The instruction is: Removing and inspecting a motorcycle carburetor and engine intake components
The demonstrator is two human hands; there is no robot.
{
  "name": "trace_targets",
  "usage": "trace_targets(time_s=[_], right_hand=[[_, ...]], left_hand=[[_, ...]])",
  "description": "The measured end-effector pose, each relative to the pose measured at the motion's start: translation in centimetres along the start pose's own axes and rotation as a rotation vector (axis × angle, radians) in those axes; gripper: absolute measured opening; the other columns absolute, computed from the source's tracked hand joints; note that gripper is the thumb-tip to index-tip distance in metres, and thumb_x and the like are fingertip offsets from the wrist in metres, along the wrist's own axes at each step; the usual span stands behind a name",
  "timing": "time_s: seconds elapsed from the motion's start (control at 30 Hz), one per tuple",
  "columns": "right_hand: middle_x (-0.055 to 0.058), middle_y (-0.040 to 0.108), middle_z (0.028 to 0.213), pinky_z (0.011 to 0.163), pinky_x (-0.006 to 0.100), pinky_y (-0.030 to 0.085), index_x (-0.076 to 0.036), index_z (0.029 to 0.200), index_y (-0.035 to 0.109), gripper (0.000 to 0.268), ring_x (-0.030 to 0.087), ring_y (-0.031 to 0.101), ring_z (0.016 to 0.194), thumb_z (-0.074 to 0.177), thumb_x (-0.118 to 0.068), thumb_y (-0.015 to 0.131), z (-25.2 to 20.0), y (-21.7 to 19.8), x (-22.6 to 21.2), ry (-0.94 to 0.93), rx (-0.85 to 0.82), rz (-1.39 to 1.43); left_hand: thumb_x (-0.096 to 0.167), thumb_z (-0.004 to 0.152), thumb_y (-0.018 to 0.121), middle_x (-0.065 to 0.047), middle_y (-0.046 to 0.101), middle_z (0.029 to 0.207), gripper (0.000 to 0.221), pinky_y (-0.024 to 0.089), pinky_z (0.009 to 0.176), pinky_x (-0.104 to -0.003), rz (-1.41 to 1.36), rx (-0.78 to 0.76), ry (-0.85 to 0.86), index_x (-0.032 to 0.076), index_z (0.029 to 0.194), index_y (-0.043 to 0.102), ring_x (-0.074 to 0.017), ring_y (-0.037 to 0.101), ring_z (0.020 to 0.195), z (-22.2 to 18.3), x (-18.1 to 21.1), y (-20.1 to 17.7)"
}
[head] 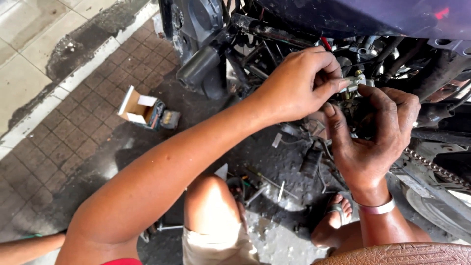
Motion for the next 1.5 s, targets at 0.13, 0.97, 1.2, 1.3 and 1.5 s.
trace_targets(time_s=[0.13, 0.97, 1.2, 1.3, 1.5], right_hand=[[0.022, 0.044, 0.107, 0.075, 0.042, 0.043, 0.01, 0.116, 0.058, 0.042, 0.032, 0.049, 0.094, 0.098, -0.026, 0.07, 0.0, 0.0, 0.3, 0.003, 0.01, -0.009], [0.022, 0.045, 0.105, 0.08, 0.043, 0.04, 0.011, 0.115, 0.058, 0.042, 0.033, 0.045, 0.095, 0.099, -0.026, 0.069, 0.2, -0.1, 0.1, -0.011, 0.01, -0.006], [0.022, 0.045, 0.105, 0.08, 0.043, 0.04, 0.011, 0.115, 0.059, 0.041, 0.033, 0.045, 0.095, 0.099, -0.026, 0.068, 0.0, -0.3, -0.2, 0.006, 0.005, -0.01], [0.02, 0.044, 0.105, 0.071, 0.04, 0.039, 0.009, 0.116, 0.06, 0.04, 0.029, 0.043, 0.088, 0.099, -0.027, 0.07, -0.2, -0.1, 0.2, 0.022, -0.001, -0.014], [0.02, 0.044, 0.102, 0.084, 0.048, 0.037, 0.006, 0.116, 0.061, 0.039, 0.034, 0.044, 0.095, 0.099, -0.027, 0.071, -0.7, 0.4, 0.6, -0.031, -0.02, -0.06]], left_hand=[[0.016, 0.083, 0.064, 0.001, 0.063, 0.073, 0.008, 0.051, 0.059, -0.026, -0.086, -0.058, -0.014, 0.011, 0.077, 0.061, -0.0102, 0.06, 0.066, -0.1, 0.4, -0.5], [0.02, 0.081, 0.063, 0.003, 0.067, 0.064, 0.013, 0.051, 0.056, -0.024, -0.212, 0.08, -0.198, 0.01, 0.073, 0.065, -0.0057, 0.062, 0.06, -0.5, -0.8, 0.5], [0.027, 0.079, 0.067, 0.001, 0.068, 0.07, 0.019, 0.052, 0.065, -0.03, -0.174, -0.077, -0.59, 0.011, 0.069, 0.07, -0.0094, 0.063, 0.068, 0.0, -0.5, 0.3], [0.023, 0.077, 0.069, -0.001, 0.072, 0.066, 0.018, 0.054, 0.06, -0.026, -0.235, -0.07, -0.637, 0.009, 0.065, 0.071, -0.0084, 0.067, 0.063, 0.3, -0.7, 0.3], [0.019, 0.075, 0.073, -0.006, 0.067, 0.067, 0.014, 0.051, 0.059, -0.027, -0.318, -0.172, -0.864, 0.007, 0.069, 0.069, -0.013, 0.062, 0.063, 0.9, -1.8, 0.6]])
Point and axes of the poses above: each hand's wrist, its own z-axis towards the middle knuckle, its own y-axis out of the palm, x = y × z, the point moved 4 cm from there along z, towards the middle knuckle
